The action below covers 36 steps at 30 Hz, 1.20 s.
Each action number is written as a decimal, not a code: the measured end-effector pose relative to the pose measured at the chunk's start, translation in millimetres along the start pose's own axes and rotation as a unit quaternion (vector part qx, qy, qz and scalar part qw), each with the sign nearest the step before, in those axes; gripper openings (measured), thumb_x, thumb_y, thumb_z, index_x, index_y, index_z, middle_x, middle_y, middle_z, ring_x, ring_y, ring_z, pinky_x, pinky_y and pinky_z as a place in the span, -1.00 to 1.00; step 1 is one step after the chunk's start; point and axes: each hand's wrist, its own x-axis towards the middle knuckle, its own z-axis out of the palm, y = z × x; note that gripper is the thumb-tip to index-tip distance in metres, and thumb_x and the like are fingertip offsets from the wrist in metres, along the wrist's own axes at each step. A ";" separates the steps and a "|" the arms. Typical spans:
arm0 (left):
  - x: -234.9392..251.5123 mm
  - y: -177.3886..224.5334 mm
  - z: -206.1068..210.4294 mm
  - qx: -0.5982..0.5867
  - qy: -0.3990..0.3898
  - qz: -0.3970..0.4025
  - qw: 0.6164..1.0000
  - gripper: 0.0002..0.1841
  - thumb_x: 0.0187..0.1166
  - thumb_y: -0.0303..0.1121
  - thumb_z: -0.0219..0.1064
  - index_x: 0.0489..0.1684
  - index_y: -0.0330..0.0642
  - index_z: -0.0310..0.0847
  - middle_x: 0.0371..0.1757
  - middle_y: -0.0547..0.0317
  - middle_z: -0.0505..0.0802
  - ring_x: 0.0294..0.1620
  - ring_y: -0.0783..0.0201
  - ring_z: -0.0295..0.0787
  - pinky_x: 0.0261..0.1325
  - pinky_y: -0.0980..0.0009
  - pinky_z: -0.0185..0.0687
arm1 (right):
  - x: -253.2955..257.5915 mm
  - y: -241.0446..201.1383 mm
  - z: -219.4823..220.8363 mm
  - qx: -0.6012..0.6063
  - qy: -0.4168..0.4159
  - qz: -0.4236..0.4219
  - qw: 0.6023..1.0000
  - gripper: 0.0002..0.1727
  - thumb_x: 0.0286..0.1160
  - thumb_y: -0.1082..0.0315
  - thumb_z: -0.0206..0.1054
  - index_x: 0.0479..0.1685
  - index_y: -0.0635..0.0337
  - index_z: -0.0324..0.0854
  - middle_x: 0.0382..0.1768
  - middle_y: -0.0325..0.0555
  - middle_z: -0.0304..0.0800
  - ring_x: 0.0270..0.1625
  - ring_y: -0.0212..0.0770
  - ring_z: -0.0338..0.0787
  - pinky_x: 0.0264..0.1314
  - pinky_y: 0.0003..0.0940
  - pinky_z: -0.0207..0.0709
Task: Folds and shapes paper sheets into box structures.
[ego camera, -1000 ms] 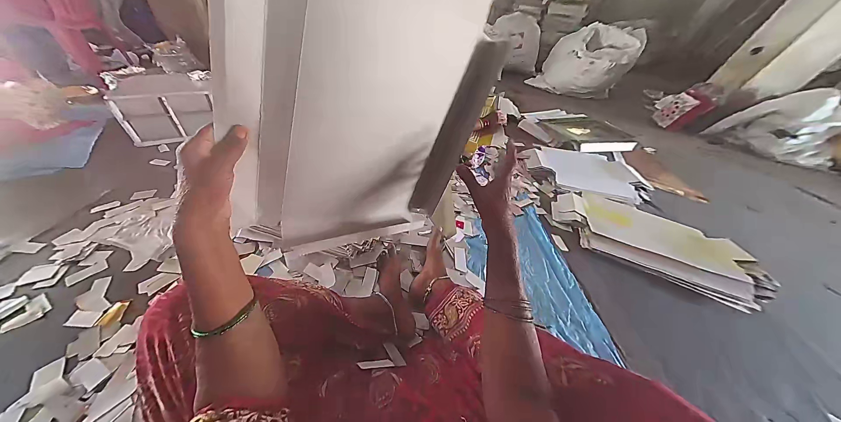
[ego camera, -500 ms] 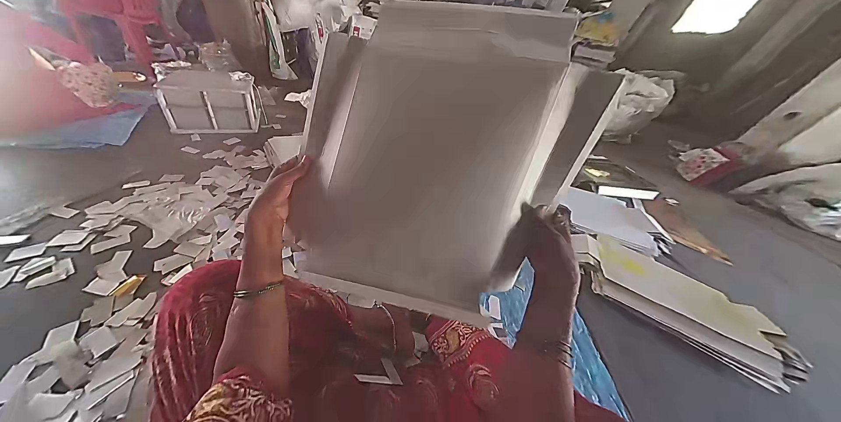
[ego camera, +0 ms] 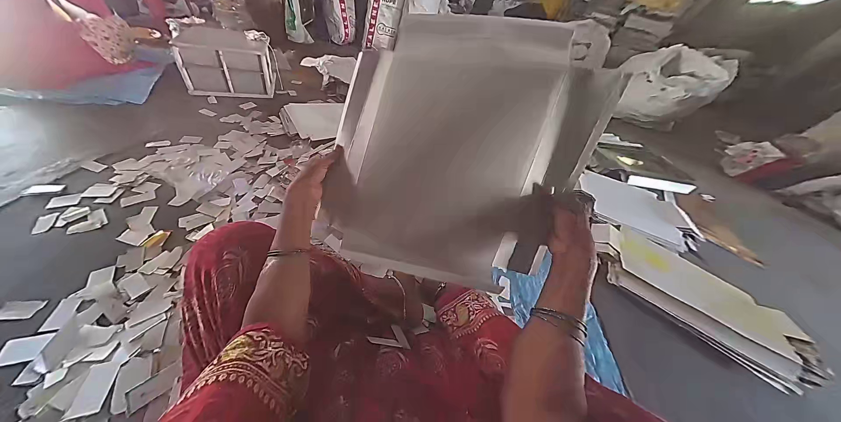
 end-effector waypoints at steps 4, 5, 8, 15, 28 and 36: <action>-25.5 3.9 33.3 -0.113 -0.075 0.038 0.990 -0.48 0.72 0.21 0.09 0.31 0.06 0.66 0.01 0.22 0.88 -0.07 0.35 0.84 0.01 0.30 0.79 | -0.7 20.8 -1.5 -0.012 0.008 0.051 0.999 -0.65 0.74 0.22 0.23 0.29 0.27 0.55 -0.11 -0.15 0.79 -0.13 -0.38 0.79 -0.03 -0.34 0.74; -26.0 4.4 38.8 -0.127 -0.089 0.047 0.987 -0.49 0.73 0.21 0.07 0.31 0.07 0.66 0.02 0.24 0.88 -0.05 0.36 0.85 0.02 0.32 0.80 | -1.8 25.0 -1.5 0.012 0.006 0.057 0.998 -0.65 0.75 0.21 0.21 0.30 0.26 0.53 -0.11 -0.16 0.79 -0.13 -0.38 0.79 -0.03 -0.34 0.74; -30.2 2.7 46.8 -0.120 -0.118 0.057 0.984 -0.50 0.76 0.20 0.03 0.35 0.12 0.64 0.07 0.29 0.88 0.02 0.41 0.83 0.07 0.36 0.80 | -4.2 34.4 -2.1 0.137 -0.003 0.035 0.990 -0.75 0.82 0.27 0.09 0.26 0.18 0.49 -0.17 -0.26 0.81 -0.14 -0.42 0.83 -0.03 -0.38 0.78; -8.6 -5.4 46.8 -0.113 -0.096 -0.017 0.989 -0.58 0.73 0.09 0.16 0.29 0.04 0.63 -0.10 0.25 0.89 -0.17 0.40 0.86 -0.13 0.39 0.83 | -7.2 44.7 -28.5 0.228 -0.033 -0.045 0.972 -0.73 0.81 0.36 -0.01 0.38 0.09 0.33 -0.05 -0.36 0.82 0.01 -0.46 0.83 0.19 -0.39 0.76; 11.7 38.6 43.6 -0.057 -0.019 0.065 0.996 -0.42 0.77 0.22 -0.02 0.48 0.00 0.46 0.13 0.16 0.84 0.11 0.27 0.82 0.16 0.18 0.79 | -8.3 20.4 -50.6 0.021 -0.024 -0.010 0.999 -0.72 0.76 0.27 0.11 0.27 0.19 0.50 -0.17 -0.32 0.76 -0.15 -0.50 0.75 -0.03 -0.46 0.71; 4.6 56.3 43.9 -0.184 -0.096 0.128 0.970 -0.56 0.87 0.03 -0.10 0.34 0.00 0.54 -0.03 0.25 0.89 -0.01 0.36 0.87 0.05 0.31 0.84 | -9.5 25.4 -34.2 0.084 0.002 -0.006 0.996 -0.74 0.77 0.23 0.11 0.25 0.11 0.49 -0.19 -0.36 0.76 -0.16 -0.52 0.76 -0.04 -0.47 0.73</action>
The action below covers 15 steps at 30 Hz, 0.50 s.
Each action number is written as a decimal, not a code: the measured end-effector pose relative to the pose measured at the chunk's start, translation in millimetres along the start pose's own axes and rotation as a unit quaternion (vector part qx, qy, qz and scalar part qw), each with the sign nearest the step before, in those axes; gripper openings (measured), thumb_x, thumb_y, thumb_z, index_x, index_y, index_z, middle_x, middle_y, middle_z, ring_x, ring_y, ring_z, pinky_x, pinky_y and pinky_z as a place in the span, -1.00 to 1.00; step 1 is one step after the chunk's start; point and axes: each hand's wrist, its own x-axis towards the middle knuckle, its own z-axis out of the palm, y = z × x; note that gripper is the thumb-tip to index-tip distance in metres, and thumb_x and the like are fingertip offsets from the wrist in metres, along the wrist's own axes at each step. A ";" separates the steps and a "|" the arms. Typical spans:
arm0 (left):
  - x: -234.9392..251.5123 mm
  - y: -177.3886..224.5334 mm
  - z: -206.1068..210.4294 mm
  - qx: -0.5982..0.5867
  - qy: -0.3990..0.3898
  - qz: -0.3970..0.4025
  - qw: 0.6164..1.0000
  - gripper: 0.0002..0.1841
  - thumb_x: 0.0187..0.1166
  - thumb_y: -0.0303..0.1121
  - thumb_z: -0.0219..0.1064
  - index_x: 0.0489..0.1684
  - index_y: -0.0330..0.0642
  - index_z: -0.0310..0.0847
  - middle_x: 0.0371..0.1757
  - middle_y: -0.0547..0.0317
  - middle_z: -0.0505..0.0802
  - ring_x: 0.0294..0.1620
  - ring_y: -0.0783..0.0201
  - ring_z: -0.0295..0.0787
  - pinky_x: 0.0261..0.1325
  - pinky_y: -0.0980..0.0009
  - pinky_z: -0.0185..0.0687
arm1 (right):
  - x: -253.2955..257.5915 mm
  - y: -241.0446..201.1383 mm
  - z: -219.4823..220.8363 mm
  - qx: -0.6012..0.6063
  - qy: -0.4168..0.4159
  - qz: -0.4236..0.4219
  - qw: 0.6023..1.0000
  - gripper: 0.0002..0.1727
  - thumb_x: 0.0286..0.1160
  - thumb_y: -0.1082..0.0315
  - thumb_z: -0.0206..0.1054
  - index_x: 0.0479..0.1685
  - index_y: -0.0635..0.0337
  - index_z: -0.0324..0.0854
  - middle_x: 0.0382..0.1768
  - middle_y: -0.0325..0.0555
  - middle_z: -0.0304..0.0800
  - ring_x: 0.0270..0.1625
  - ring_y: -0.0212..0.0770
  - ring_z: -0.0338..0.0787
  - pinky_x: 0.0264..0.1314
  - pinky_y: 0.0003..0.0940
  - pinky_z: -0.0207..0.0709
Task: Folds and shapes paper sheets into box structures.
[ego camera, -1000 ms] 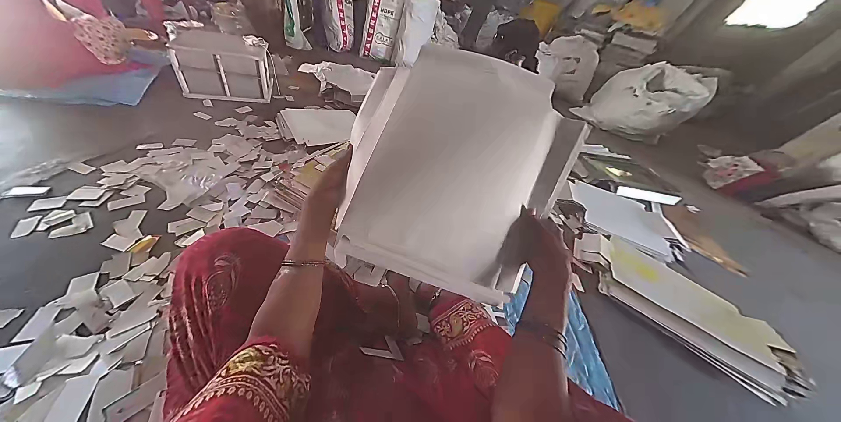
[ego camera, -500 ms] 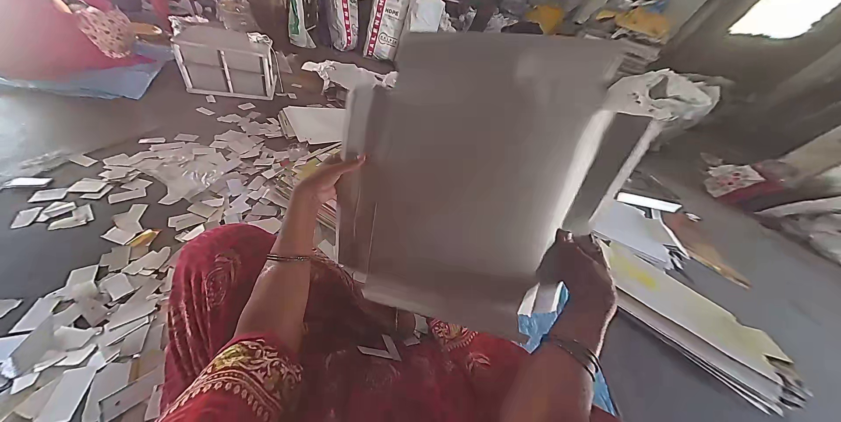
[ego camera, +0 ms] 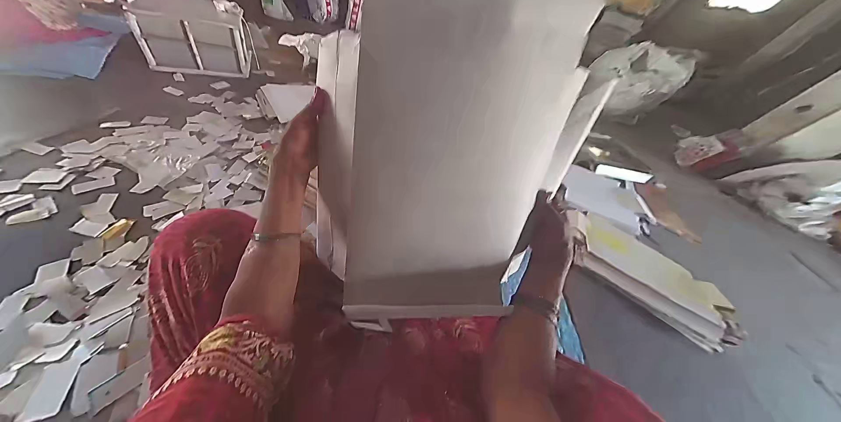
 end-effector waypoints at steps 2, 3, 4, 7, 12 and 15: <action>0.5 -4.7 -23.6 0.041 -0.064 -0.032 0.997 -0.62 0.89 -0.04 -0.11 0.34 0.02 0.50 -0.02 0.28 0.89 0.01 0.36 0.87 0.08 0.33 0.84 | -3.5 -1.5 -2.7 -0.012 0.010 -0.009 1.000 -0.70 0.74 0.08 0.20 0.24 0.00 0.53 -0.18 -0.39 0.74 -0.15 -0.51 0.75 -0.05 -0.43 0.71; 0.7 -6.4 -29.7 0.064 -0.084 -0.049 0.993 -0.68 0.88 -0.11 -0.07 0.28 0.01 0.52 -0.05 0.29 0.90 -0.02 0.37 0.88 0.07 0.34 0.85 | -0.4 -3.1 -4.8 0.000 -0.009 -0.025 1.000 -0.69 0.73 0.03 0.20 0.26 -0.07 0.53 -0.15 -0.43 0.76 -0.12 -0.52 0.77 -0.01 -0.43 0.72; -1.6 -7.8 -30.2 0.090 -0.094 -0.067 0.989 -0.74 0.87 -0.20 -0.05 0.20 0.00 0.53 -0.10 0.32 0.90 -0.07 0.40 0.88 0.03 0.37 0.85 | 3.0 -4.9 -6.4 0.021 -0.031 -0.041 0.998 -0.69 0.75 0.03 0.18 0.30 -0.13 0.52 -0.09 -0.47 0.78 -0.07 -0.54 0.79 0.05 -0.45 0.74; -17.4 -14.4 -20.2 0.126 -0.067 -0.101 0.985 -0.77 0.85 -0.20 0.06 0.13 -0.03 0.61 -0.20 0.32 0.90 -0.23 0.44 0.87 -0.13 0.44 0.85 | 7.7 -8.9 -2.0 0.027 -0.023 -0.061 0.997 -0.66 0.76 -0.03 0.17 0.36 -0.17 0.52 0.00 -0.47 0.80 0.00 -0.53 0.81 0.11 -0.42 0.74; -84.3 -3.9 21.3 0.169 0.035 -0.060 0.983 -0.65 0.74 0.02 0.20 0.32 0.12 0.61 -0.10 0.32 0.86 -0.24 0.45 0.82 -0.18 0.49 0.77 | 11.2 -9.1 -2.9 -0.020 -0.006 -0.055 0.998 -0.62 0.77 -0.01 0.16 0.39 -0.08 0.51 0.02 -0.41 0.78 0.04 -0.49 0.77 0.17 -0.37 0.70; -97.6 -8.8 22.3 0.088 0.027 -0.024 0.995 -0.66 0.77 0.03 0.13 0.29 0.14 0.63 -0.07 0.36 0.87 -0.16 0.47 0.83 -0.15 0.50 0.79 | 0.7 -9.1 1.3 -0.064 0.018 -0.022 0.998 -0.61 0.75 0.05 0.18 0.40 -0.01 0.52 -0.04 -0.36 0.80 -0.05 -0.49 0.79 0.04 -0.43 0.73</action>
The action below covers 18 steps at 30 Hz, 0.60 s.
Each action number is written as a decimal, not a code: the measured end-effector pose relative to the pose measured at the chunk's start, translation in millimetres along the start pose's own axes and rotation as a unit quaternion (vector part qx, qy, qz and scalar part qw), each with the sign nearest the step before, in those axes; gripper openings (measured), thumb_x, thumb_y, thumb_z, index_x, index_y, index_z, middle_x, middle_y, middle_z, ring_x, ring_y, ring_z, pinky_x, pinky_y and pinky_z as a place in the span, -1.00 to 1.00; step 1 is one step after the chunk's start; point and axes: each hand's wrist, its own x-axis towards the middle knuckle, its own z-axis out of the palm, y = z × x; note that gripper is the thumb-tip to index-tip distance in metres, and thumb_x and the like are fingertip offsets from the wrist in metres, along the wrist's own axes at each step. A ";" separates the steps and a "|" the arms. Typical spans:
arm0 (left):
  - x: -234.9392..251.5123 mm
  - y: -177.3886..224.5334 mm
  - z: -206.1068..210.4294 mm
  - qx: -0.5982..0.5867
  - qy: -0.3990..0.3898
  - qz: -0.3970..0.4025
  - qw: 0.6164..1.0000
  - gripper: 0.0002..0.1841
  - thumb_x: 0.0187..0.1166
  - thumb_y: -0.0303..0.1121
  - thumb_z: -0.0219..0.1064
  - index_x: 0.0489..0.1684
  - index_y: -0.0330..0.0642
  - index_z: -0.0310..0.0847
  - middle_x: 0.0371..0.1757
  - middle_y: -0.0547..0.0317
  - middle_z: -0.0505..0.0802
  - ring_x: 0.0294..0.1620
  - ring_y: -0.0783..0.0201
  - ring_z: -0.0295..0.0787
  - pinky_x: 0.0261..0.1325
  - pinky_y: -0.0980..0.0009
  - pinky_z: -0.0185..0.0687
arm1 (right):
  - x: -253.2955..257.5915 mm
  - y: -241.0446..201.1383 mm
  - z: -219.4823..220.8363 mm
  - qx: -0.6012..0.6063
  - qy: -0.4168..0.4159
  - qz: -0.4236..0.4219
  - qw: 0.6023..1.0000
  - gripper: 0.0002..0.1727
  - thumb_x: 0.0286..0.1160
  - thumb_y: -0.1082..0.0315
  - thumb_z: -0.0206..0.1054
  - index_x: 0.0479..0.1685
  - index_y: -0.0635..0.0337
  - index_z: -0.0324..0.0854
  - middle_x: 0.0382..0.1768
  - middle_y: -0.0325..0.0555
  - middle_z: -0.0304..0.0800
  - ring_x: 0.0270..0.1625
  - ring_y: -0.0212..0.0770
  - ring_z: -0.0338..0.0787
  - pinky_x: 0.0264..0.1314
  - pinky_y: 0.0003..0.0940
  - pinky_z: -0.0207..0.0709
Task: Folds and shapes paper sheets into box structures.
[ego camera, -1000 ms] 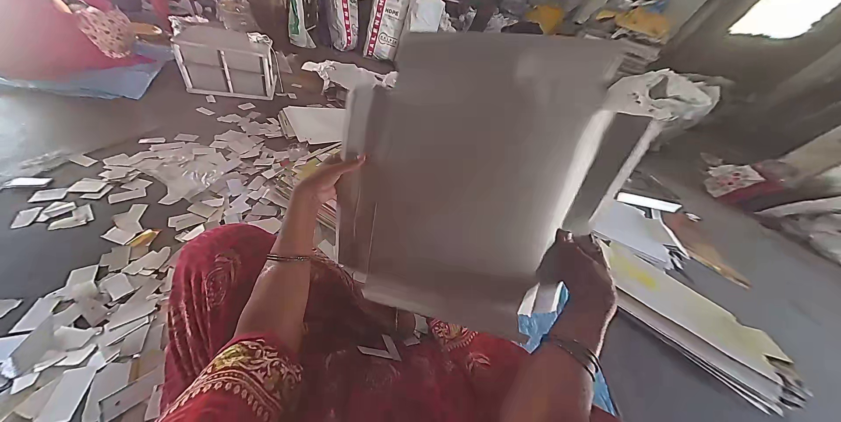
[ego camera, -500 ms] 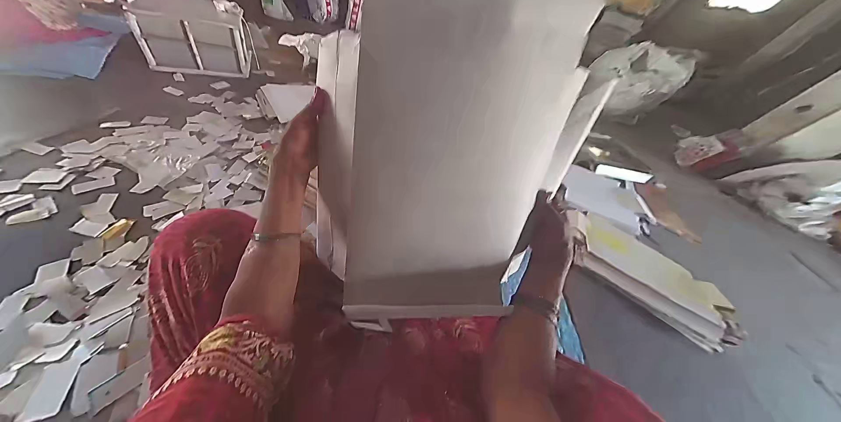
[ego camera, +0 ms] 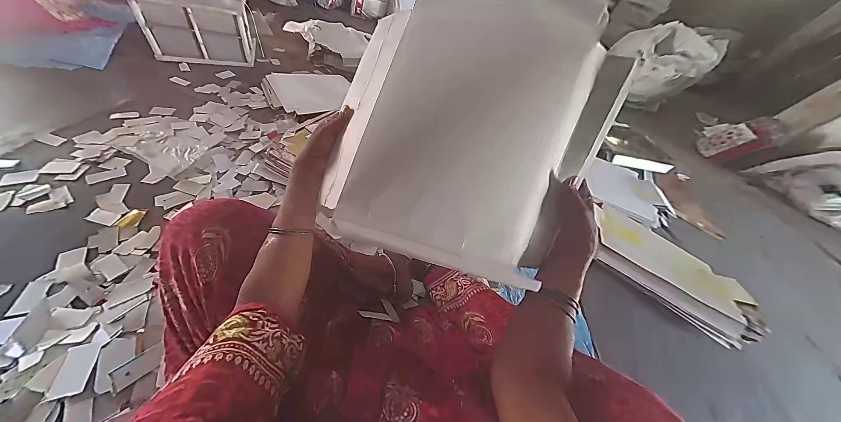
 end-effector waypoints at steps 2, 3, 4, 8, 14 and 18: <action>3.1 -2.3 0.1 -0.016 0.007 -0.005 1.000 -0.63 0.79 0.07 0.09 0.30 0.14 0.63 0.00 0.39 0.86 -0.06 0.48 0.82 -0.07 0.49 0.77 | -8.1 -0.7 8.2 -0.015 0.004 0.024 1.000 -0.56 0.71 0.12 0.23 0.48 0.05 0.43 -0.02 -0.34 0.77 -0.05 -0.53 0.76 0.03 -0.49 0.71; 7.7 -6.4 -2.1 -0.009 0.011 0.007 1.000 -0.62 0.80 0.06 0.06 0.31 0.13 0.63 0.05 0.41 0.86 -0.01 0.51 0.81 -0.02 0.51 0.76 | -11.2 -1.9 14.6 -0.011 -0.003 0.025 1.000 -0.55 0.69 0.19 0.24 0.48 0.12 0.40 -0.02 -0.31 0.75 -0.06 -0.54 0.75 0.03 -0.51 0.70; 15.6 -12.3 -7.5 0.014 0.006 0.027 1.000 -0.60 0.83 0.04 0.02 0.40 0.13 0.59 0.17 0.42 0.83 0.10 0.53 0.77 0.10 0.50 0.74 | -11.3 -2.8 21.0 -0.023 -0.017 0.017 0.999 -0.56 0.69 0.27 0.22 0.47 0.20 0.36 -0.06 -0.30 0.71 -0.09 -0.57 0.72 0.01 -0.56 0.68; 43.0 -37.3 -32.5 0.058 0.018 0.067 0.996 -0.55 0.87 -0.08 -0.04 0.64 0.07 0.41 0.48 0.29 0.69 0.41 0.43 0.62 0.43 0.31 0.57 | -13.1 -11.7 49.5 -0.001 -0.026 0.001 1.000 -0.58 0.74 0.40 0.14 0.47 0.40 0.30 -0.04 -0.24 0.72 -0.09 -0.68 0.71 0.03 -0.70 0.63; 74.2 -48.9 -25.5 -0.179 0.061 0.062 0.980 -0.56 0.91 -0.23 -0.28 0.54 -0.10 0.38 0.28 0.19 0.76 0.27 0.40 0.69 0.35 0.35 0.63 | -12.7 -28.0 64.7 0.113 -0.024 -0.047 0.992 -0.44 0.84 0.36 -0.02 0.71 0.45 0.02 0.30 -0.07 0.64 0.18 -0.63 0.71 0.27 -0.67 0.60; 110.1 -44.5 -22.4 -0.331 0.022 -0.069 0.941 -0.27 0.86 0.15 -0.53 0.52 -0.24 0.30 0.20 0.04 0.78 0.10 0.34 0.79 0.13 0.48 0.69 | -17.0 -57.7 66.8 0.168 0.057 -0.045 0.983 -0.52 0.83 0.35 0.04 0.63 0.33 0.17 0.16 -0.19 0.71 0.08 -0.62 0.74 0.16 -0.64 0.66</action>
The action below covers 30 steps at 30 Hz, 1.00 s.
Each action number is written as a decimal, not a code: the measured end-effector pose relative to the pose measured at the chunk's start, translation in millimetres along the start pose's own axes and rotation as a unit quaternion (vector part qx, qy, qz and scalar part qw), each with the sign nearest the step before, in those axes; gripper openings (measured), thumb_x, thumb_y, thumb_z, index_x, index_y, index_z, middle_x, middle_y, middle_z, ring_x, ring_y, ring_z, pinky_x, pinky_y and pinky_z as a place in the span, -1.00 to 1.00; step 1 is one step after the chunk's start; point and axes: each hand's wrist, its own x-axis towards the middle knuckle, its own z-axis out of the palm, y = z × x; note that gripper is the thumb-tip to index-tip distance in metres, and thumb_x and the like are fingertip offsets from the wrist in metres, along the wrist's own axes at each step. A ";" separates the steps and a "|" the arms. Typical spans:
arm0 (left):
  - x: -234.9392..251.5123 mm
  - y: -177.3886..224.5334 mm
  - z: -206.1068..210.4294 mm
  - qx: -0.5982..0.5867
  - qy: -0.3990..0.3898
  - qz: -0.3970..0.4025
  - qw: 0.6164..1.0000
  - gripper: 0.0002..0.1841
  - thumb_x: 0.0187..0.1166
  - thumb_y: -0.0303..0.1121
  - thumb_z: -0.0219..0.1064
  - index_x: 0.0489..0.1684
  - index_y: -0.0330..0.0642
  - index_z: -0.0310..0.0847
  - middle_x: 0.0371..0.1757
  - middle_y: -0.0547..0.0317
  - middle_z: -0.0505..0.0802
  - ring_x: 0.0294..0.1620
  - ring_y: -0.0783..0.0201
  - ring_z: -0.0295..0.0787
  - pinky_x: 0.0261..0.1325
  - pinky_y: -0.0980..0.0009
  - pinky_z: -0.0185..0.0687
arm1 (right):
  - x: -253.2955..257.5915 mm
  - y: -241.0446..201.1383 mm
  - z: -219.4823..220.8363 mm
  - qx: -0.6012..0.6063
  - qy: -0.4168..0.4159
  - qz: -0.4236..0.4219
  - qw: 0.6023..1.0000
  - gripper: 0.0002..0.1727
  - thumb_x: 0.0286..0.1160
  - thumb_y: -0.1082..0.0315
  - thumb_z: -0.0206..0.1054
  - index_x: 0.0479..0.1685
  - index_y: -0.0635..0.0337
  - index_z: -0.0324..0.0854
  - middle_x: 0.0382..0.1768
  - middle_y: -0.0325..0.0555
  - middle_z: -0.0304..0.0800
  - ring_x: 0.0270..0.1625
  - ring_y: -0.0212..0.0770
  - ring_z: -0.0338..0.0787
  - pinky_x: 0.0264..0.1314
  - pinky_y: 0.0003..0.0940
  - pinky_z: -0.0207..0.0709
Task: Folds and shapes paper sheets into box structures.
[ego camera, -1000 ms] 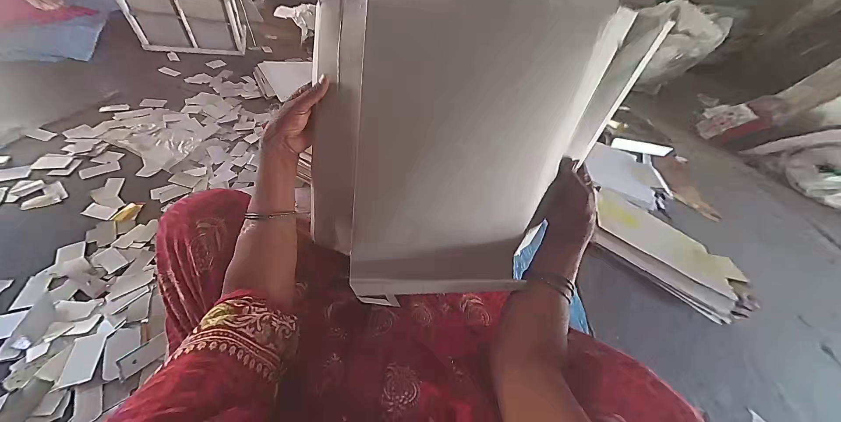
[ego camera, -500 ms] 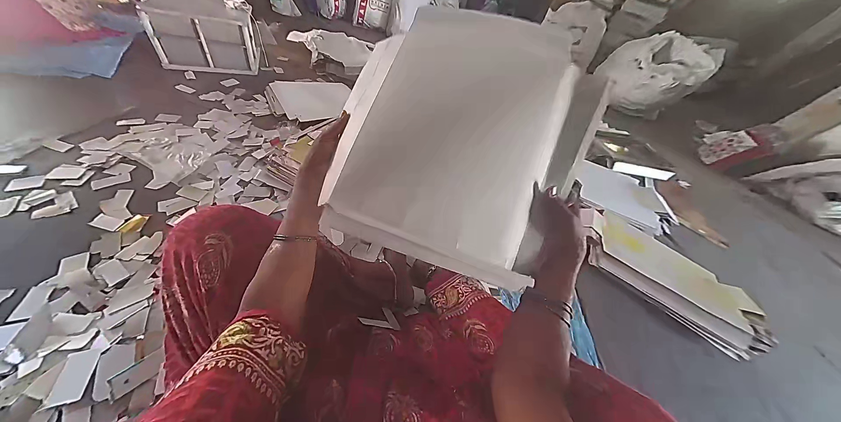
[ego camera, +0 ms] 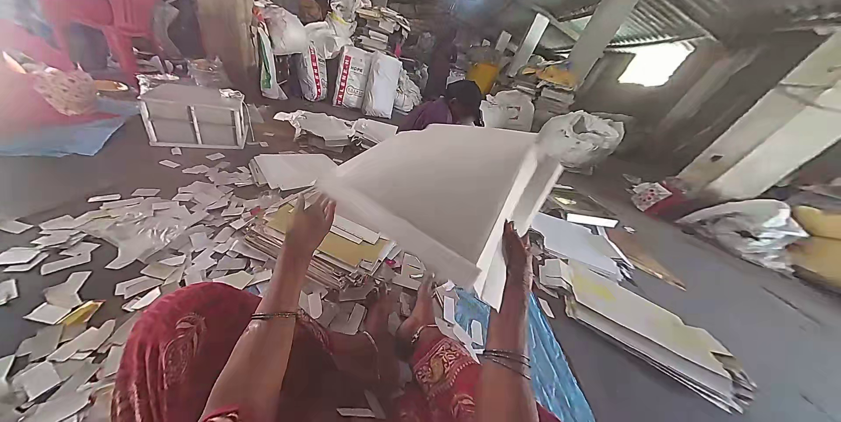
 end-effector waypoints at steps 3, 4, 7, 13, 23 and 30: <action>-0.8 -4.0 4.4 0.026 -0.025 -0.065 0.997 -0.15 0.79 0.25 -0.60 0.74 -0.31 0.03 0.46 -0.16 0.68 0.26 0.15 0.80 0.27 0.38 0.71 | 6.5 -1.2 2.0 0.075 0.041 -0.013 0.996 -0.59 0.76 0.41 0.14 0.50 0.25 0.26 0.03 -0.16 0.75 0.00 -0.44 0.81 0.10 -0.42 0.75; -1.9 -5.9 10.1 0.048 -0.029 -0.076 0.995 -0.15 0.79 0.27 -0.56 0.76 -0.30 0.01 0.43 -0.22 0.70 0.25 0.05 0.82 0.27 0.29 0.74 | 9.2 0.5 0.9 0.102 0.033 -0.022 0.994 -0.63 0.76 0.43 0.12 0.47 0.24 0.26 0.02 -0.16 0.75 0.02 -0.40 0.81 0.13 -0.37 0.75; -4.8 -15.2 31.9 0.140 -0.065 -0.106 0.982 -0.22 0.82 0.25 -0.41 0.79 -0.20 -0.03 0.42 -0.26 0.70 0.23 -0.10 0.81 0.26 0.07 0.76 | 7.2 -2.4 -0.7 0.142 0.012 -0.024 0.989 -0.68 0.73 0.48 0.14 0.39 0.17 0.32 0.00 -0.21 0.82 0.03 -0.35 0.87 0.14 -0.30 0.82; -15.8 -54.1 55.1 0.308 -0.069 -0.175 0.932 -0.27 0.78 0.20 -0.03 0.90 0.17 -0.13 0.75 -0.22 0.31 0.50 -0.28 0.53 0.21 -0.24 0.64 | -6.2 -1.0 3.0 0.100 -0.052 -0.013 0.993 -0.63 0.59 0.54 0.22 0.34 0.19 0.37 -0.04 -0.28 0.83 -0.02 -0.40 0.87 0.12 -0.33 0.82; -6.6 -75.3 44.5 0.312 0.072 -0.106 0.941 -0.42 0.84 -0.12 0.09 0.76 -0.13 0.06 0.20 -0.26 0.71 -0.03 0.02 0.74 -0.04 0.12 0.69 | -32.5 24.4 49.7 0.083 -0.144 0.040 0.985 -0.62 0.47 0.52 0.30 0.27 0.26 0.43 -0.08 -0.16 0.85 -0.04 -0.33 0.87 0.11 -0.30 0.81; -13.3 -52.4 44.6 0.431 0.056 -0.099 0.895 -0.23 0.73 -0.11 0.28 0.80 -0.20 -0.10 0.44 -0.34 0.60 0.24 -0.13 0.71 0.13 -0.04 0.69 | -36.0 22.9 59.9 0.061 -0.113 0.029 0.991 -0.62 0.58 0.54 0.24 0.34 0.22 0.38 -0.04 -0.23 0.82 -0.02 -0.40 0.86 0.10 -0.34 0.81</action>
